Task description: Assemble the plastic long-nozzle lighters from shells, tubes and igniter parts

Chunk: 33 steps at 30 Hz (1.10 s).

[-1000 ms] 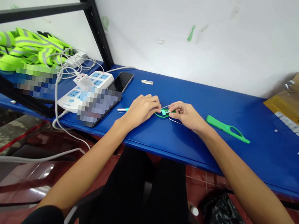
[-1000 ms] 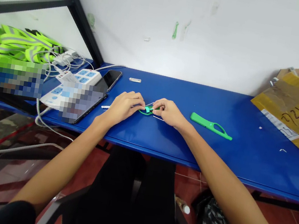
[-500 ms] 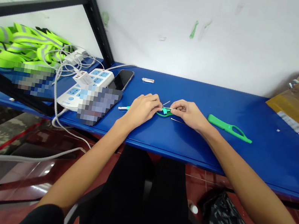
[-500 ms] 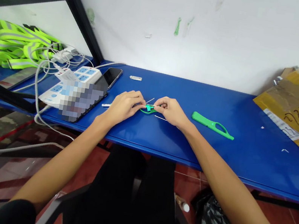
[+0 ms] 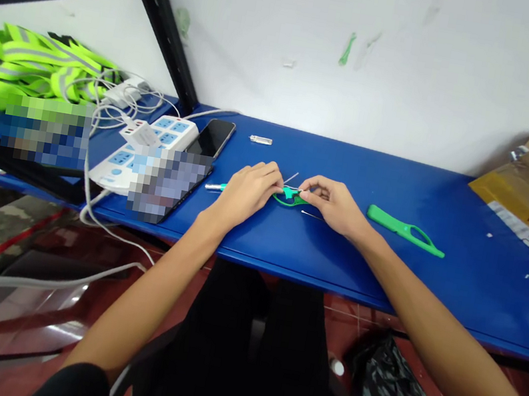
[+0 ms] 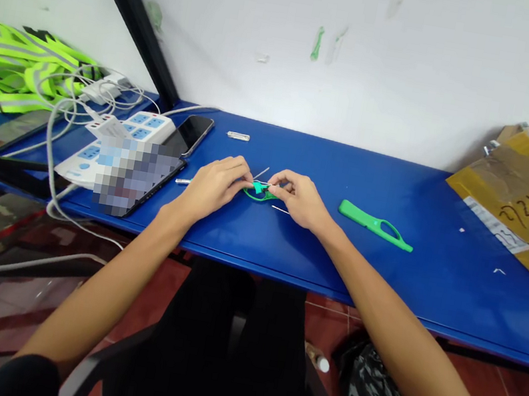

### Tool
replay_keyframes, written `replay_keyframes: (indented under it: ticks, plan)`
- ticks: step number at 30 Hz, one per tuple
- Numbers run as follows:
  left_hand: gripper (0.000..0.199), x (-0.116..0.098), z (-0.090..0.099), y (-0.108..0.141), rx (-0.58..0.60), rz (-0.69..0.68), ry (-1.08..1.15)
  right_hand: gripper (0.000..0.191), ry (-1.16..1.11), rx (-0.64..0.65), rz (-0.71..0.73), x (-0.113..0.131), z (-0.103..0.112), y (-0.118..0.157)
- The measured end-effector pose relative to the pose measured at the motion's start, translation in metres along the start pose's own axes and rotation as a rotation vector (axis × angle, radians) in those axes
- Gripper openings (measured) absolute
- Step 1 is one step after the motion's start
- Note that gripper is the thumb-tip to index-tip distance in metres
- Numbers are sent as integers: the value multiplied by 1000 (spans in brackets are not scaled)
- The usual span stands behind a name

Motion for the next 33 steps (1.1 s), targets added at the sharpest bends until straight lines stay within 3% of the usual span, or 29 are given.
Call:
replay_keyframes:
  ticks: [17, 33]
  plan:
    - [17, -7, 10, 4, -108, -186, -150, 30, -69, -26, -3, -1, 4, 0]
    - [15, -1, 9, 6, -114, -63, -25, 40, -249, -14, -48, 0, 7, 0]
Point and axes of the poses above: each hand's wrist, its own y-axis away from the middle knuckle, its own z-axis out of the back of the hand, x = y × z, the point moved 4 cm from there along -y, towards the middle knuckle, and after that the axes turned 9 degrees about -z, right-handed, at the moved point
